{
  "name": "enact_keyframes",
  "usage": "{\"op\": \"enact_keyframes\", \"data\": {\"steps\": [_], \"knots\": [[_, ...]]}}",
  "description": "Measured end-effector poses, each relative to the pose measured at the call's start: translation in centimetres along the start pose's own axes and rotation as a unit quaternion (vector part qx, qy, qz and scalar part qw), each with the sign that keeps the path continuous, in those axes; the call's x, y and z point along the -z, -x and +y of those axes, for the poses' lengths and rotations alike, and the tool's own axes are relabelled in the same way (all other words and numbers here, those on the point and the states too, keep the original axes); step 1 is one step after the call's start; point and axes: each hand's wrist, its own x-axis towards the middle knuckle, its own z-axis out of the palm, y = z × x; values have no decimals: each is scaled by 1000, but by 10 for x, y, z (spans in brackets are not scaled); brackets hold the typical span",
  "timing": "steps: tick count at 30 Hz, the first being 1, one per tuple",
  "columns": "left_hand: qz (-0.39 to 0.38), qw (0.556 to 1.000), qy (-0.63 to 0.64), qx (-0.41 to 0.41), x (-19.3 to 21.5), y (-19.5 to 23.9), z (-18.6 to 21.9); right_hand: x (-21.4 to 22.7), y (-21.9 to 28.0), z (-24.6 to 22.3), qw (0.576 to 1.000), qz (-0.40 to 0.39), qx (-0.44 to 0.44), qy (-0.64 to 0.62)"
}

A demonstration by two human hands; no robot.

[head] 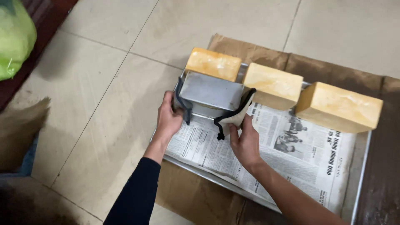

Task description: Removing rectangular baked cakes from metal molds using oven mitts and placing them onto a tray.

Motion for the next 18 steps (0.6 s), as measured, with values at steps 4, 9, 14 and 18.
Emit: {"op": "enact_keyframes", "data": {"steps": [4, 9, 14, 18], "knots": [[12, 999, -47, 6, 17, -11, 20, -21, 4, 15, 999, -17, 48, -6], [14, 998, -51, -30, 27, -13, 19, -21, 3, 1, 995, 0, 97, -12], [16, 999, -36, 7, 28, -5, 22, -18, -2, -11, 999, 1, 48, -4], [17, 999, 20, -25, 30, 2, 33, -14, -1, -12, 997, 31, 65, 36]]}}
